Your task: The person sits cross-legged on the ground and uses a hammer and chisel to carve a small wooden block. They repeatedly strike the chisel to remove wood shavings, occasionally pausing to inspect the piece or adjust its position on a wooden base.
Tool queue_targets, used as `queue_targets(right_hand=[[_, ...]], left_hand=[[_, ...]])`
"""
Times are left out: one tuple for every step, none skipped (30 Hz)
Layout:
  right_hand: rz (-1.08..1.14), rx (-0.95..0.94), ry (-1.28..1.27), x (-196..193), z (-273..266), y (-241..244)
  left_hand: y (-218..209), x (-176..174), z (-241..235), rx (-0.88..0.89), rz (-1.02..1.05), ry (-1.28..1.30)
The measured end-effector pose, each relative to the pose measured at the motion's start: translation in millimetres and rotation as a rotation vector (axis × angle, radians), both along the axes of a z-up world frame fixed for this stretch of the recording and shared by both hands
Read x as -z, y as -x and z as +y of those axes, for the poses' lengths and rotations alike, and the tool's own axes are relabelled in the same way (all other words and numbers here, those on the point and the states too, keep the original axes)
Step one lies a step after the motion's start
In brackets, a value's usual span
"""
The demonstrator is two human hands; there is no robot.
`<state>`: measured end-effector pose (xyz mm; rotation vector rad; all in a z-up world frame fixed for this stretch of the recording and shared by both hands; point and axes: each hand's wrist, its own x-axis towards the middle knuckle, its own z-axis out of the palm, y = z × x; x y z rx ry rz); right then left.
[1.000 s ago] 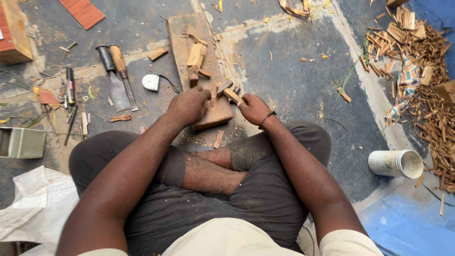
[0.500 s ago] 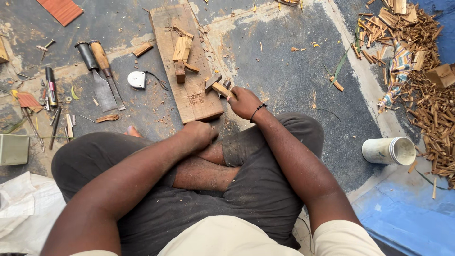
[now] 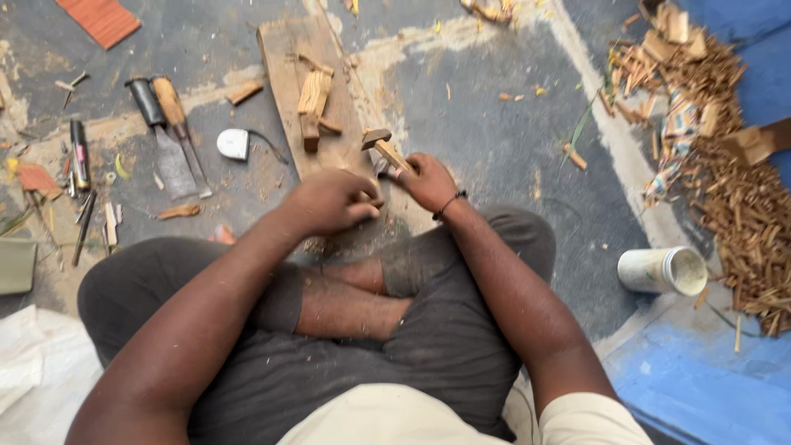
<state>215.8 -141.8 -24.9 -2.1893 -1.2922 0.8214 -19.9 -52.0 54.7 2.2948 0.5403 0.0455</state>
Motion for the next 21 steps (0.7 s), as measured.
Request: queue_targets(right_hand=[[0.054,0.054,0.012,-5,-1,1],[0.116,0.107,0.031,-8,-4,6],[0.168,0.105,-0.078,-12,-6,6],[0.221,0.101,-0.193,-17,-5,5],[0.274,0.096,-0.309,-20,-3,3],[0.391,0.085,-0.342,-21,-2,2],[0.508,0.074,-0.373,-21,-2,1],[0.626,0.059,-0.394,-19,-4,0],[0.586,0.052,-0.383,-14,-3,3],[0.547,0.050,-0.372,-7,-2,7],[0.508,0.047,-0.362,-2,-3,10],[0.360,0.030,-0.375,1,-4,13],[0.212,0.012,-0.389,2,-6,17],[0.064,-0.002,-0.396,1,-9,20],[0.028,0.007,-0.364,-2,-9,22],[-0.009,0.017,-0.332,-8,-10,24],[-0.046,0.026,-0.299,-14,-11,25],[-0.057,0.014,-0.339,-21,-10,27],[-0.067,0.001,-0.379,-26,-9,29],[-0.073,-0.014,-0.415,-30,-9,31],[-0.057,-0.002,-0.332,-31,-8,33]], left_hand=[[-1,-2,13,-0.072,0.058,-0.044],[0,1,23,-0.144,0.123,-0.082],[3,6,30,-0.216,0.189,-0.119],[8,13,36,-0.241,0.169,-0.180],[12,21,40,-0.265,0.150,-0.241],[13,28,44,-0.290,0.129,-0.305],[11,34,48,-0.288,0.114,-0.328],[9,41,48,-0.290,0.101,-0.344],[7,46,48,-0.292,0.089,-0.360],[5,50,46,-0.294,0.074,-0.357],[3,53,44,-0.296,0.060,-0.355],[1,54,44,-0.296,0.042,-0.355],[1,54,44,-0.305,-0.002,-0.378],[1,55,42,-0.310,-0.045,-0.395],[1,55,40,-0.315,-0.088,-0.413],[2,55,37,-0.323,-0.075,-0.414],[2,55,35,-0.331,-0.062,-0.415],[2,54,35,-0.341,-0.050,-0.418],[0,54,35,-0.341,-0.039,-0.429],[1,55,34,-0.343,-0.022,-0.438],[1,56,33,-0.345,-0.005,-0.446]])
